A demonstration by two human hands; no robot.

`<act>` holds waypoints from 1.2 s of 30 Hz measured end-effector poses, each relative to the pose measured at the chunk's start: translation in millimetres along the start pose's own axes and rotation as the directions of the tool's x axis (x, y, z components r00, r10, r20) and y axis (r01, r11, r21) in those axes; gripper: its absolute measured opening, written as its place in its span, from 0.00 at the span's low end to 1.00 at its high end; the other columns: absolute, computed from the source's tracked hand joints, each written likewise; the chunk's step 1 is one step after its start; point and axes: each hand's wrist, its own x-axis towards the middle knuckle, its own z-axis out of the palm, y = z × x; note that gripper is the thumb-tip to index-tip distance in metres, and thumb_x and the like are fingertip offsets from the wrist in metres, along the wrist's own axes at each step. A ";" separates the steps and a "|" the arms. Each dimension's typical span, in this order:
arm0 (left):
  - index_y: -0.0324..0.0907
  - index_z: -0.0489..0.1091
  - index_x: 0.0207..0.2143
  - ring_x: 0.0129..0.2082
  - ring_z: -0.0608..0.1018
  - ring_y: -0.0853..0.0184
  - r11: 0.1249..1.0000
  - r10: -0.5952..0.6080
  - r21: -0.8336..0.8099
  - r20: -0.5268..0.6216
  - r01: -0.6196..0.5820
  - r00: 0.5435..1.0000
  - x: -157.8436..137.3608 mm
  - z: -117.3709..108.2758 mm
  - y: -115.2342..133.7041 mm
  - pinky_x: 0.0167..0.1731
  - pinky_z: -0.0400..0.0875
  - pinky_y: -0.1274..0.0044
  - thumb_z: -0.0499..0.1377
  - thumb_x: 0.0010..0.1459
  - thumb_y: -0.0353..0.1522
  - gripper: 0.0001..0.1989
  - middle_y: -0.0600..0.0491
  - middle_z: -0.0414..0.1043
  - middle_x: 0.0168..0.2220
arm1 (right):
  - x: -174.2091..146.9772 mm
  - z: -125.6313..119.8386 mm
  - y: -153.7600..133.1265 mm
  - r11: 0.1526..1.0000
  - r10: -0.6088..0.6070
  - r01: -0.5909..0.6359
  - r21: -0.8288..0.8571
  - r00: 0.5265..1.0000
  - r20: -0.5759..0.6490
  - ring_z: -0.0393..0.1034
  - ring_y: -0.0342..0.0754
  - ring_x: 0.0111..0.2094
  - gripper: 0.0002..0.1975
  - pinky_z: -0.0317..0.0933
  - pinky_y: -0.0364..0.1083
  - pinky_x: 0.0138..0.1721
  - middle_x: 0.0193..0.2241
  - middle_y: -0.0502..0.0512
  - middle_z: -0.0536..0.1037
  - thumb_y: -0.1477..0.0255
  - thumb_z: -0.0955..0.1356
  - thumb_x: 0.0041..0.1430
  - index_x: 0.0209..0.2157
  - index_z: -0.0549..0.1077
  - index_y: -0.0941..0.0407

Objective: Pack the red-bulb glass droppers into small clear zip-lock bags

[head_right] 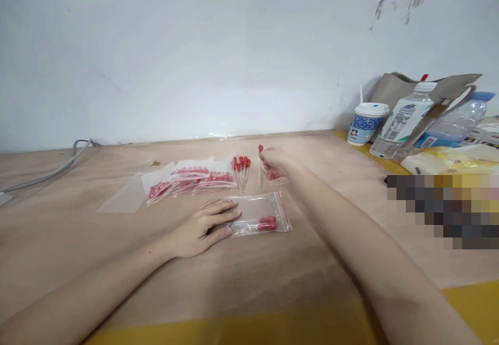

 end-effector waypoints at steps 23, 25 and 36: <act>0.44 0.55 0.58 0.57 0.61 0.61 1.000 0.000 0.000 -0.011 0.000 1.000 0.8 -0.2 0.8 0.55 0.57 0.65 0.50 0.61 0.39 0.23 0.48 0.59 0.57 | -114.2 -30.9 69.4 0.767 0.143 -0.092 0.635 0.989 -0.029 0.72 0.43 0.30 0.07 0.68 0.45 0.38 0.27 0.49 0.72 0.72 0.65 0.53 0.35 0.63 0.53; 0.44 0.55 0.58 0.57 0.61 0.61 1.000 -0.005 -0.001 -0.006 0.005 1.000 0.9 0.0 0.6 0.55 0.57 0.65 0.50 0.61 0.39 0.23 0.48 0.58 0.57 | -115.6 -34.4 71.5 0.802 0.152 -0.156 0.576 0.987 0.055 0.71 0.42 0.31 0.05 0.67 0.44 0.39 0.29 0.51 0.73 0.72 0.65 0.53 0.34 0.66 0.55; 0.45 0.55 0.58 0.57 0.60 0.61 1.000 -0.009 0.020 0.000 0.009 1.000 -0.2 0.6 -0.1 0.56 0.56 0.64 0.50 0.61 0.39 0.23 0.49 0.58 0.58 | -118.4 -45.3 59.6 1.000 0.018 -0.023 0.012 0.950 0.313 0.54 0.37 0.18 0.15 0.47 0.39 0.19 0.18 0.43 0.64 0.63 0.69 0.45 0.34 0.70 0.57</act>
